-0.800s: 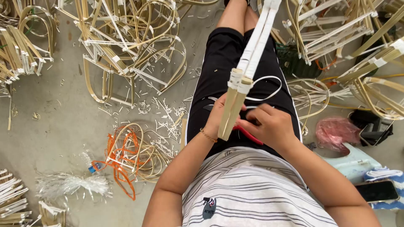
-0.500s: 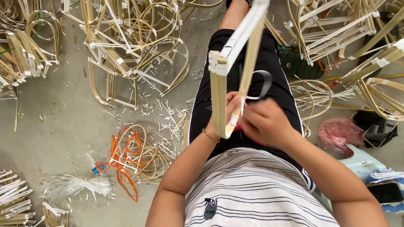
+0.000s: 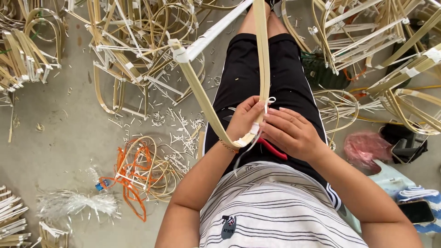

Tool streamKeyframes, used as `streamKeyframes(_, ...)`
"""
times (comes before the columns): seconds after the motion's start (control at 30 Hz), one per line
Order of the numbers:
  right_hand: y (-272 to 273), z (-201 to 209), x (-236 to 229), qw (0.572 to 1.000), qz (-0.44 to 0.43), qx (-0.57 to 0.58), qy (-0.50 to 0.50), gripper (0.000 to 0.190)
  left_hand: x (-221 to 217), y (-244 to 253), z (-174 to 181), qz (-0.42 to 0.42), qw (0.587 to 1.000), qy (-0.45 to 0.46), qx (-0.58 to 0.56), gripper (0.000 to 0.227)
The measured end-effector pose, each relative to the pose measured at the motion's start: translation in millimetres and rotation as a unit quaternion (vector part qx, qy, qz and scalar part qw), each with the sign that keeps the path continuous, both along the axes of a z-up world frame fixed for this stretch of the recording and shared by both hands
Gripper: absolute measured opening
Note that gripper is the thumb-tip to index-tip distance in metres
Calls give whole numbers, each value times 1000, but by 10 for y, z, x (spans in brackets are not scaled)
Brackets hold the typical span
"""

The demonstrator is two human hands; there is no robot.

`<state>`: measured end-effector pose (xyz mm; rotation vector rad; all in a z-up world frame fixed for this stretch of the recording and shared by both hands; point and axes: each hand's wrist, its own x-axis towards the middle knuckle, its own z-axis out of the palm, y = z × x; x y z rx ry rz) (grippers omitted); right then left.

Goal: The recorder is assembling and securing strips of bamboo or wood onto circular frames using ties or fasteners.

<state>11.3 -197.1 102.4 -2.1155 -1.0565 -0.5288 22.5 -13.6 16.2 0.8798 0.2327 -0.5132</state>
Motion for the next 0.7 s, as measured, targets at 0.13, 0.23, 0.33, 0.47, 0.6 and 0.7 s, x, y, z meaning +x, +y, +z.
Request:
streamKeyframes(0.13,-33,-17,33,998,31,-59,-2,31,7,4,-126,-4,1000,-27,12,18)
streamKeyframes(0.23,-6,-40,25,997,47,-59,-2,27,-14,-4,-90,7,999,-22,-26,17)
streamKeyframes(0.33,6,-76,0,997,59,-54,-12,28,-21,-5,-77,1,999,-39,-19,17)
streamKeyframes(0.47,12,-76,-130,995,30,50,82,16,-7,-36,-41,24,1000,-1,11,18)
streamKeyframes(0.6,61,54,-367,976,36,105,186,11,52,55,202,32,999,-23,35,20)
streamKeyframes(0.7,-33,-115,-448,950,15,125,287,10,74,63,56,30,999,-14,30,20)
